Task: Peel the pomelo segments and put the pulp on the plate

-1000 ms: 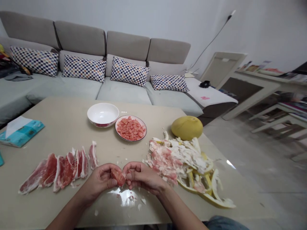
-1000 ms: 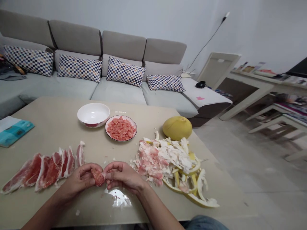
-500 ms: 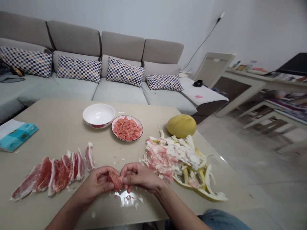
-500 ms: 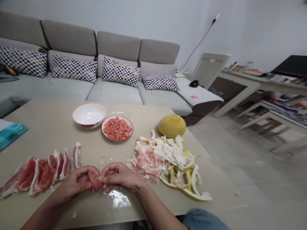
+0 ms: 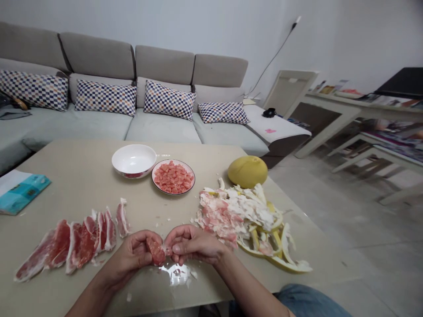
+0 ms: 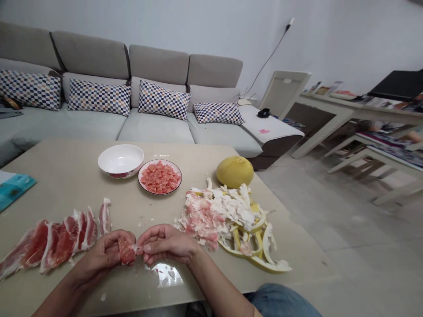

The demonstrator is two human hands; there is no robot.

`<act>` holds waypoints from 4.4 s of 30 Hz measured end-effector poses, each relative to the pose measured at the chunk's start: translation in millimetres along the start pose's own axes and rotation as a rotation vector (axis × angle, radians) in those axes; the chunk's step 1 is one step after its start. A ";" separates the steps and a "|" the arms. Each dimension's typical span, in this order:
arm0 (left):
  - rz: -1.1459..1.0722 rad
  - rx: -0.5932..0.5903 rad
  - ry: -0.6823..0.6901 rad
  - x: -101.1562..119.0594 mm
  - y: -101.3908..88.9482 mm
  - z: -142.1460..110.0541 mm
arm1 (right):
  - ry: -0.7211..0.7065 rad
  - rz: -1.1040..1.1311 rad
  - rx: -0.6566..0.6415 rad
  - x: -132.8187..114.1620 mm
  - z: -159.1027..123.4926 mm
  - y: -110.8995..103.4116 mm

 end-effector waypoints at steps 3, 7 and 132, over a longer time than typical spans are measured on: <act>-0.014 0.010 0.001 1.1 -2.1 -0.9 | 0.001 -0.080 0.038 -6.1 -3.5 -3.6; -0.063 0.043 0.027 3.9 -6.3 -1.1 | -0.019 -0.356 0.156 -28.5 -5.7 -19.7; 0.301 0.121 -0.018 -4.8 32.9 -8.3 | -0.513 -1.051 0.745 -54.3 -56.5 34.2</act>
Point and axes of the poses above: each hand's wrist, its own z-axis towards the middle knuckle, its own y-axis out of the palm, x = y × z, the point moved 6 cm from there along z, towards the middle knuckle, and after that the axes turned 8 degrees about -z, right-handed, at the moved point
